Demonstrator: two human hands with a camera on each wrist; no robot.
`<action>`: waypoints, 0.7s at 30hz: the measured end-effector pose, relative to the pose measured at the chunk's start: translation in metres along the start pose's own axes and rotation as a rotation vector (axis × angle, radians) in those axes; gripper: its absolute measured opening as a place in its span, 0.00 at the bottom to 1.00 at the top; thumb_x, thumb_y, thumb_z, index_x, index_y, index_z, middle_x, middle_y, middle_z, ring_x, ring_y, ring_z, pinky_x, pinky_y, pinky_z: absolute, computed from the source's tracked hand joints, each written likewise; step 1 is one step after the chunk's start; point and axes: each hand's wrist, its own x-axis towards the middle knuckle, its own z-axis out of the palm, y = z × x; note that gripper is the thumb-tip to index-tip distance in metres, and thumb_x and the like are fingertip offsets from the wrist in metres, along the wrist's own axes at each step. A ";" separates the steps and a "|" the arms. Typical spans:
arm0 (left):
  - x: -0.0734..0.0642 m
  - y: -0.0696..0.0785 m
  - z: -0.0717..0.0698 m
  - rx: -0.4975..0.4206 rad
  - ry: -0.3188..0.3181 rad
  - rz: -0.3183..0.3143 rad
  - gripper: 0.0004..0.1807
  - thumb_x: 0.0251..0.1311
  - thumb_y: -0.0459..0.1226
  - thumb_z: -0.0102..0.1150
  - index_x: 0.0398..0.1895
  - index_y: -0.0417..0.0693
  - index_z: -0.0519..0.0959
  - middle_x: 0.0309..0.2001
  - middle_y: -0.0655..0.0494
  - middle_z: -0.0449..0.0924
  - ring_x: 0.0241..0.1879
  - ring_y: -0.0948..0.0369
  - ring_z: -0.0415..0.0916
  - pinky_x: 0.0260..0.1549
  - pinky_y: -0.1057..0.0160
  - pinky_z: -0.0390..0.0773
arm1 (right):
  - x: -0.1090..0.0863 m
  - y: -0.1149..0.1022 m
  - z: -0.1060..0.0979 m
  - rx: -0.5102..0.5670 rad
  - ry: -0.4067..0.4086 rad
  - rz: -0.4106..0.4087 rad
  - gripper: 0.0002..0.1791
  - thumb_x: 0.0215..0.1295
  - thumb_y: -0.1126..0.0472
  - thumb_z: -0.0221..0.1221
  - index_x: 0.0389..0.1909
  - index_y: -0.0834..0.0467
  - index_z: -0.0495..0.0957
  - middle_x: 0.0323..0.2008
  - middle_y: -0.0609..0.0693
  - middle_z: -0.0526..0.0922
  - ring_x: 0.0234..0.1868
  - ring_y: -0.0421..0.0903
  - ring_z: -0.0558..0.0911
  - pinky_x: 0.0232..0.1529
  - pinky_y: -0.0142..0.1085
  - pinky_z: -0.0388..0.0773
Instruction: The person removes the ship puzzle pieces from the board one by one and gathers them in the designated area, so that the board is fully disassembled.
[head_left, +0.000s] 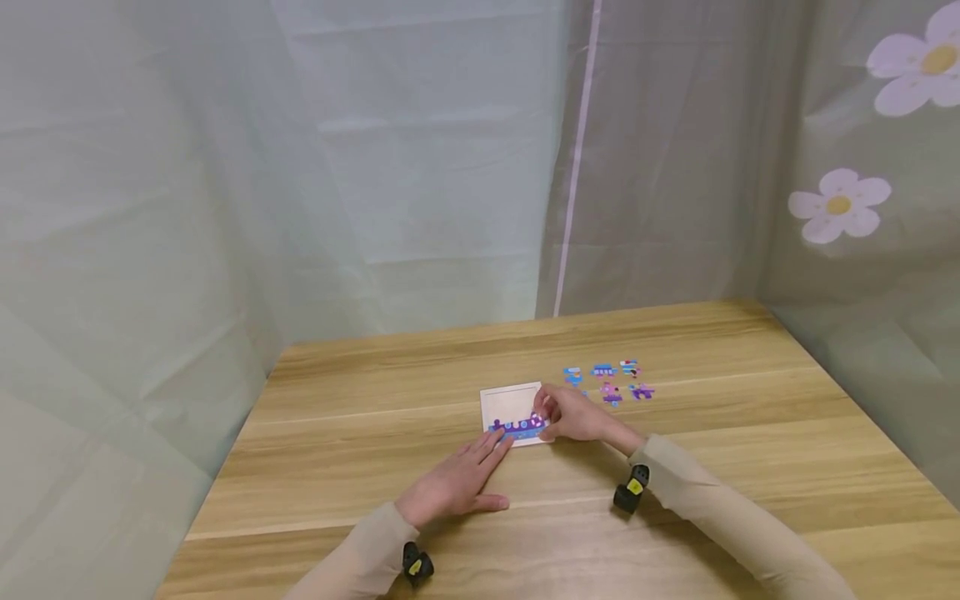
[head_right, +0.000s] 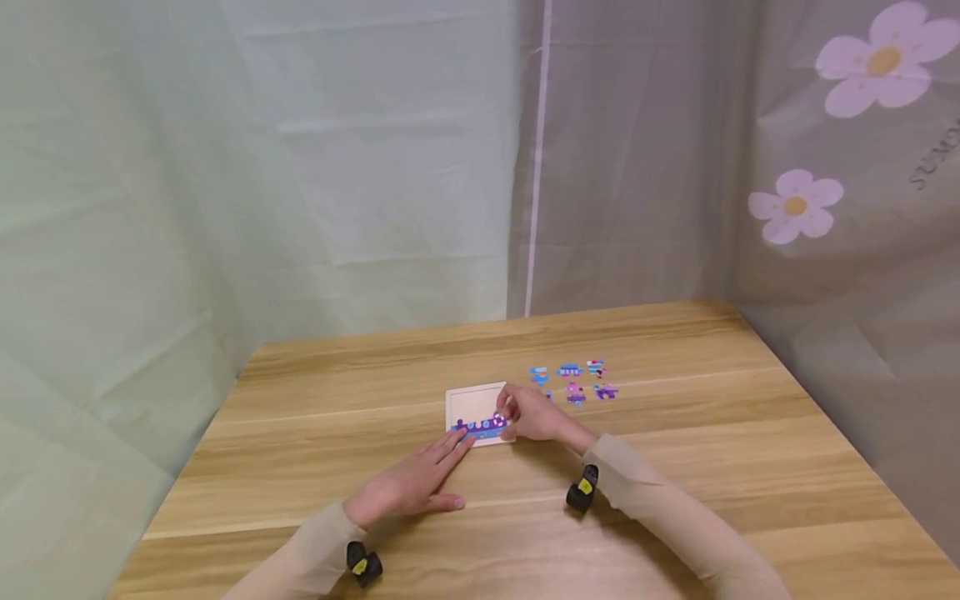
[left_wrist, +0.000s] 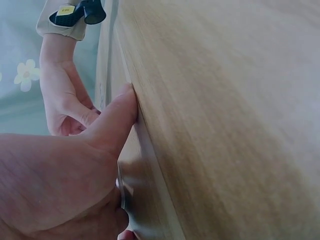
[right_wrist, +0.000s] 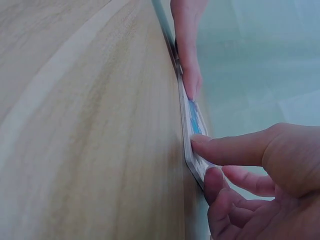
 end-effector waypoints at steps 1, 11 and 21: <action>0.000 -0.001 0.001 -0.004 0.003 -0.003 0.47 0.64 0.57 0.53 0.76 0.41 0.49 0.77 0.41 0.47 0.76 0.46 0.48 0.71 0.47 0.57 | 0.000 0.000 0.000 -0.003 0.000 -0.003 0.20 0.49 0.69 0.70 0.42 0.62 0.74 0.31 0.51 0.79 0.31 0.40 0.76 0.34 0.29 0.76; 0.007 -0.011 0.018 0.010 0.027 -0.014 0.48 0.63 0.60 0.51 0.77 0.45 0.47 0.78 0.44 0.44 0.76 0.50 0.45 0.72 0.49 0.55 | 0.000 0.001 0.000 -0.043 -0.022 -0.026 0.18 0.51 0.67 0.70 0.44 0.62 0.80 0.32 0.50 0.81 0.31 0.38 0.77 0.34 0.28 0.76; 0.011 -0.017 0.025 0.021 0.032 -0.012 0.49 0.63 0.62 0.50 0.78 0.47 0.45 0.78 0.46 0.42 0.77 0.50 0.44 0.73 0.50 0.54 | -0.001 -0.001 -0.001 -0.014 -0.023 -0.032 0.15 0.54 0.70 0.67 0.43 0.59 0.78 0.30 0.51 0.78 0.29 0.40 0.74 0.32 0.29 0.73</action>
